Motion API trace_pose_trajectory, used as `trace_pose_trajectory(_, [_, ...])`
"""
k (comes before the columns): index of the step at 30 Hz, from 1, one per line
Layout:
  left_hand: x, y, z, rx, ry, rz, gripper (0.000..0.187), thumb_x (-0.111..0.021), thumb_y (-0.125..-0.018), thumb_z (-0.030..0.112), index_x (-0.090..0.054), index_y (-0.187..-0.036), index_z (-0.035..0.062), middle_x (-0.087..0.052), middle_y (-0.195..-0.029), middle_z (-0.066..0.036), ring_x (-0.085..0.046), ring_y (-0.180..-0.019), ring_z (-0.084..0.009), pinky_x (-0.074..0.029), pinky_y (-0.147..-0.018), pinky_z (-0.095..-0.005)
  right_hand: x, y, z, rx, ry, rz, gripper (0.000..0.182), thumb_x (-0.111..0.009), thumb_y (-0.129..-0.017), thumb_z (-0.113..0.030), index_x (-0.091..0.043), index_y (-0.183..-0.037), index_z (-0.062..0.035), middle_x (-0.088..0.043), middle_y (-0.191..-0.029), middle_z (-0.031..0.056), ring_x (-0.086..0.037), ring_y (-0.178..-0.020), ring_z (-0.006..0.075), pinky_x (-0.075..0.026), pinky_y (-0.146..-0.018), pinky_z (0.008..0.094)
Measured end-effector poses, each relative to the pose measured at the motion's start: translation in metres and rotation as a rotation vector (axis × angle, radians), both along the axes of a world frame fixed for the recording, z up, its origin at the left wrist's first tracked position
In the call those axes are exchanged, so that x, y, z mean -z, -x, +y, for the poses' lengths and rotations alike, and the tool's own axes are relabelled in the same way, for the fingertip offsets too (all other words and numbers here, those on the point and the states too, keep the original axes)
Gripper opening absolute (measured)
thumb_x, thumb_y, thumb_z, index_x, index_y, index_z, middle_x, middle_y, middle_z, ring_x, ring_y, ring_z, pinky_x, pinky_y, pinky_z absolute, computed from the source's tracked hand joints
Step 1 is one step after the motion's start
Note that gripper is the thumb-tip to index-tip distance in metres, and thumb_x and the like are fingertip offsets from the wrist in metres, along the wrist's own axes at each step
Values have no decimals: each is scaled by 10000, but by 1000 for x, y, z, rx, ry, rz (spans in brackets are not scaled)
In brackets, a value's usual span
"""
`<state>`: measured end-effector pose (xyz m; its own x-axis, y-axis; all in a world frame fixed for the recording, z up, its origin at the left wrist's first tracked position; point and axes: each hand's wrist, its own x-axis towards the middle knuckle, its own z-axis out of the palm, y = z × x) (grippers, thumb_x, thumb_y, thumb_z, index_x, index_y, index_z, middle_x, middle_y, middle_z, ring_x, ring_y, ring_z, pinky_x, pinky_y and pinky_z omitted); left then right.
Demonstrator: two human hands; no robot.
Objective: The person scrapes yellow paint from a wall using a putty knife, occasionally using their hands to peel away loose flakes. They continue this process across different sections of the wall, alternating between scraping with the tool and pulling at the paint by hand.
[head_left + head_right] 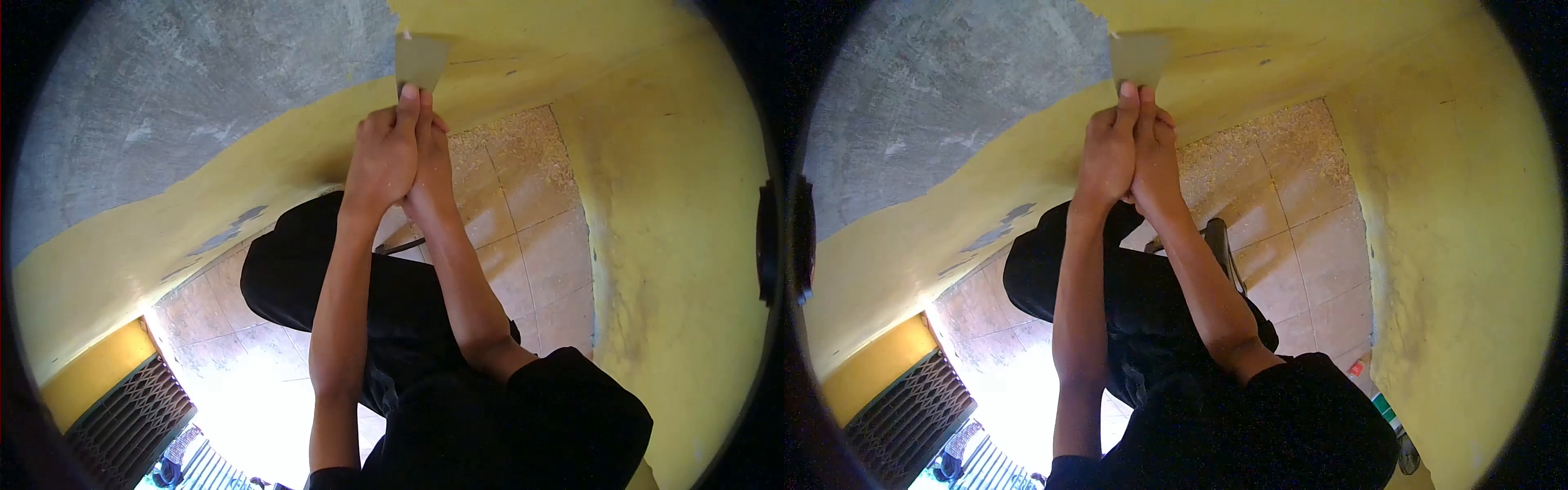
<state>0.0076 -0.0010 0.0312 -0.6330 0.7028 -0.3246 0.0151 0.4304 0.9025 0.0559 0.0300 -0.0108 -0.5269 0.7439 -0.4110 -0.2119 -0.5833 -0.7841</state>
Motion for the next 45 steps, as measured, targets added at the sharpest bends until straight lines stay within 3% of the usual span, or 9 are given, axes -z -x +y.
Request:
trace_pose_trajectory(6, [-2, 7, 6, 47, -23, 132, 705, -340, -1060, 542, -719, -877, -23, -698, -854, -159, -639, -835, -249, -487, -847, -364, 5, 11, 0, 131, -51, -7, 626, -366, -1037, -619, -550, -840, -54, -487, -612, 4, -439, -490, 83, -325, -374, 280])
trace_pose_trajectory(8, [-16, 5, 5, 84, -111, 159, 711, -328, -1062, 534, -737, -854, -9, -708, -830, -205, -685, -856, -338, -504, -862, -410, -3, 1, 5, -24, -10, 50, 606, -376, -1036, -614, -538, -824, -69, -461, -578, -10, -414, -436, 77, -300, -343, 270])
trace_pose_trajectory(18, [-16, 2, 8, 26, -79, -33, 703, -328, -1056, 557, -739, -922, 2, -710, -855, -216, -683, -881, -354, -506, -842, -419, -22, -1, 4, 11, 35, 55, 573, -372, -1052, -578, -544, -854, -69, -466, -582, -18, -379, -400, 72, -256, -330, 273])
trace_pose_trajectory(20, [-21, 5, 8, 11, -30, -9, 723, -325, -1063, 545, -719, -874, -31, -693, -845, -158, -634, -829, -239, -486, -848, -365, -17, -4, 9, -102, -22, 79, 527, -385, -1040, -599, -547, -935, -109, -499, -727, -29, -487, -578, 46, -368, -404, 242])
trace_pose_trajectory(24, [-18, 0, 10, -12, -42, 111, 722, -329, -1063, 535, -738, -862, -25, -716, -827, -196, -685, -830, -317, -510, -845, -395, -23, -6, 9, -81, -9, 17, 519, -384, -1039, -603, -533, -912, -122, -473, -678, -41, -460, -533, 45, -346, -382, 245])
trace_pose_trajectory(26, [-35, -1, 13, 30, -50, 47, 718, -334, -1063, 529, -735, -860, -30, -716, -830, -198, -683, -832, -313, -509, -845, -396, -33, -10, 11, -75, 15, -3, 623, -367, -1048, -591, -551, -808, -46, -468, -570, -7, -417, -425, 96, -273, -332, 298])
trace_pose_trajectory(39, [-16, 3, 7, 8, -59, 83, 764, -296, -1055, 568, -738, -859, -24, -716, -815, -192, -683, -827, -313, -507, -840, -408, -17, 7, 2, 107, -150, -11, 653, -377, -1039, -606, -555, -828, -13, -481, -569, 11, -428, -433, 105, -312, -360, 305])
trace_pose_trajectory(42, [-21, 4, 9, 25, -37, 25, 756, -290, -1060, 552, -739, -855, -22, -710, -812, -201, -679, -822, -330, -507, -845, -407, -29, -6, 9, -77, 43, -54, 641, -383, -1040, -600, -578, -848, -20, -497, -587, 9, -427, -439, 93, -307, -360, 297])
trace_pose_trajectory(45, [-19, 3, 5, 59, -39, -18, 761, -309, -1058, 578, -704, -855, -39, -699, -840, -147, -633, -820, -226, -491, -845, -358, -32, -9, 3, -40, 32, 70, 621, -394, -1038, -599, -587, -870, -33, -498, -602, 3, -418, -437, 86, -295, -354, 292])
